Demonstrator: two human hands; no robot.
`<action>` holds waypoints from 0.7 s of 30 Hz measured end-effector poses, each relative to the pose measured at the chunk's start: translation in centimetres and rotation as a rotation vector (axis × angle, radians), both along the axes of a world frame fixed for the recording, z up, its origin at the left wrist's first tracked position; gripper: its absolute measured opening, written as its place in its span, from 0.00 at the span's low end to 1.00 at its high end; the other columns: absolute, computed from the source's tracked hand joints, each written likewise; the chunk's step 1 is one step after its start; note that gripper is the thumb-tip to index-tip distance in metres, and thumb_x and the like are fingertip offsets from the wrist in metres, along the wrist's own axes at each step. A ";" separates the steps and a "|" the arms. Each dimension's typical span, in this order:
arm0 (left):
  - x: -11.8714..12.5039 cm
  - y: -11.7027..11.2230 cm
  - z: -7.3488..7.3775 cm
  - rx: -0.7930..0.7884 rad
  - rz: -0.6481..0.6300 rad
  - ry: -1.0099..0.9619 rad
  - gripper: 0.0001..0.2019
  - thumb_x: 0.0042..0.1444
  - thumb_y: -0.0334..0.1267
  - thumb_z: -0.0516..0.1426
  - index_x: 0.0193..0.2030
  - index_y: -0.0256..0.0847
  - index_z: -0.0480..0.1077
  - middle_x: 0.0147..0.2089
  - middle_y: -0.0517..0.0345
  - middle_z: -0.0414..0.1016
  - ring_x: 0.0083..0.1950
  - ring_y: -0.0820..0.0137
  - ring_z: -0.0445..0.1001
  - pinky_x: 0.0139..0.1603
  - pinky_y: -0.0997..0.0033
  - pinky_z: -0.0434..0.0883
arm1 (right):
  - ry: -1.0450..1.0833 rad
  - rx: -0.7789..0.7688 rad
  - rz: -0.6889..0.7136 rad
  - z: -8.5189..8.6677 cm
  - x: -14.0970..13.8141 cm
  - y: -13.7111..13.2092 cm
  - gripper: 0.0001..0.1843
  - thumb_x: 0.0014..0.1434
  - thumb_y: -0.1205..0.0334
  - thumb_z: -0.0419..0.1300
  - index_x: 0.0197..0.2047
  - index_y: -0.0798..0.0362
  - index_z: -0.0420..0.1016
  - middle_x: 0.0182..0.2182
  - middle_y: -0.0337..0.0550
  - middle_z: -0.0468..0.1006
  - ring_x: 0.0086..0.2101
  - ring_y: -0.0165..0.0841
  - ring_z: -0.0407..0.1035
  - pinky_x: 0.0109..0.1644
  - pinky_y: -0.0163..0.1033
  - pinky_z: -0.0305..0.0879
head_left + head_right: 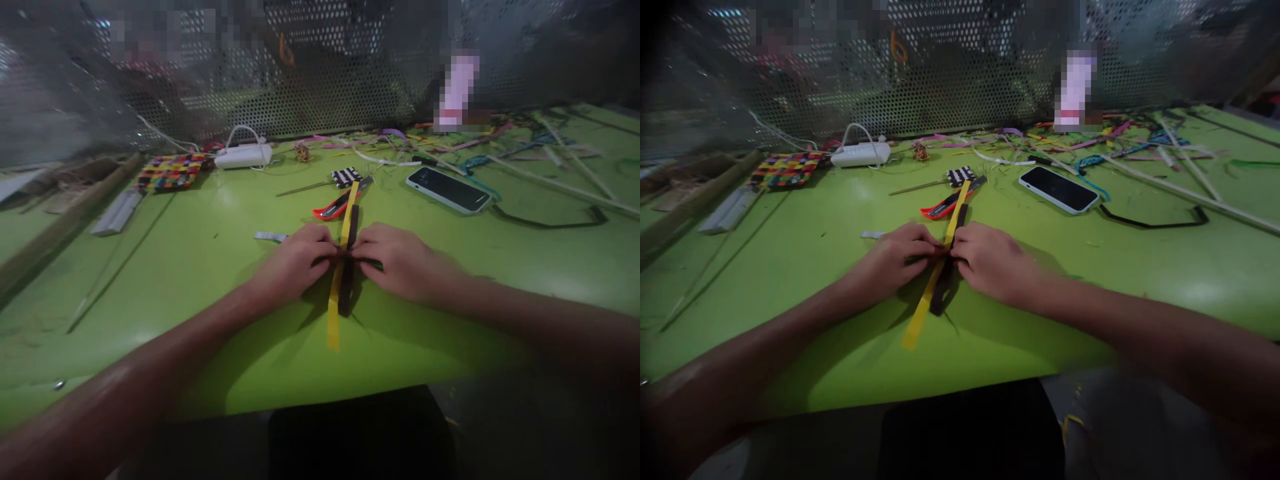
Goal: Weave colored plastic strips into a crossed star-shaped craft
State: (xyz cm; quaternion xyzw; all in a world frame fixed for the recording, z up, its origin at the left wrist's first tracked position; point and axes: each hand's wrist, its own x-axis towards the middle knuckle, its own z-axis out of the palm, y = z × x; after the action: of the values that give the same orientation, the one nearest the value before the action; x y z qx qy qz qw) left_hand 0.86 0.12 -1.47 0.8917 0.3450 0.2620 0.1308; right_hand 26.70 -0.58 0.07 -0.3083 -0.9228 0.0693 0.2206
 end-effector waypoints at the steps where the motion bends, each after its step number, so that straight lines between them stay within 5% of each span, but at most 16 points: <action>1: 0.0 0.0 0.1 -0.007 0.004 -0.005 0.12 0.69 0.24 0.63 0.46 0.41 0.88 0.46 0.50 0.85 0.50 0.59 0.82 0.51 0.59 0.80 | 0.001 0.002 0.003 0.0 0.0 0.1 0.13 0.72 0.72 0.65 0.50 0.52 0.93 0.48 0.52 0.89 0.49 0.45 0.82 0.59 0.50 0.79; 21: -0.1 -0.1 0.5 -0.139 0.032 -0.170 0.08 0.66 0.26 0.66 0.42 0.42 0.86 0.49 0.52 0.89 0.51 0.61 0.86 0.56 0.58 0.83 | 0.018 -0.072 -0.065 0.3 0.1 0.0 0.10 0.72 0.70 0.67 0.48 0.52 0.91 0.48 0.52 0.90 0.48 0.45 0.83 0.56 0.50 0.79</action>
State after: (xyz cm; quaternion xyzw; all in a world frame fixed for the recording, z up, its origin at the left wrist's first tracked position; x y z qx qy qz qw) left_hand 0.72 0.00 -0.96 0.8494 0.3642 0.3143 0.2171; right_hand 26.77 -0.57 0.37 -0.3454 -0.9071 0.0978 0.2197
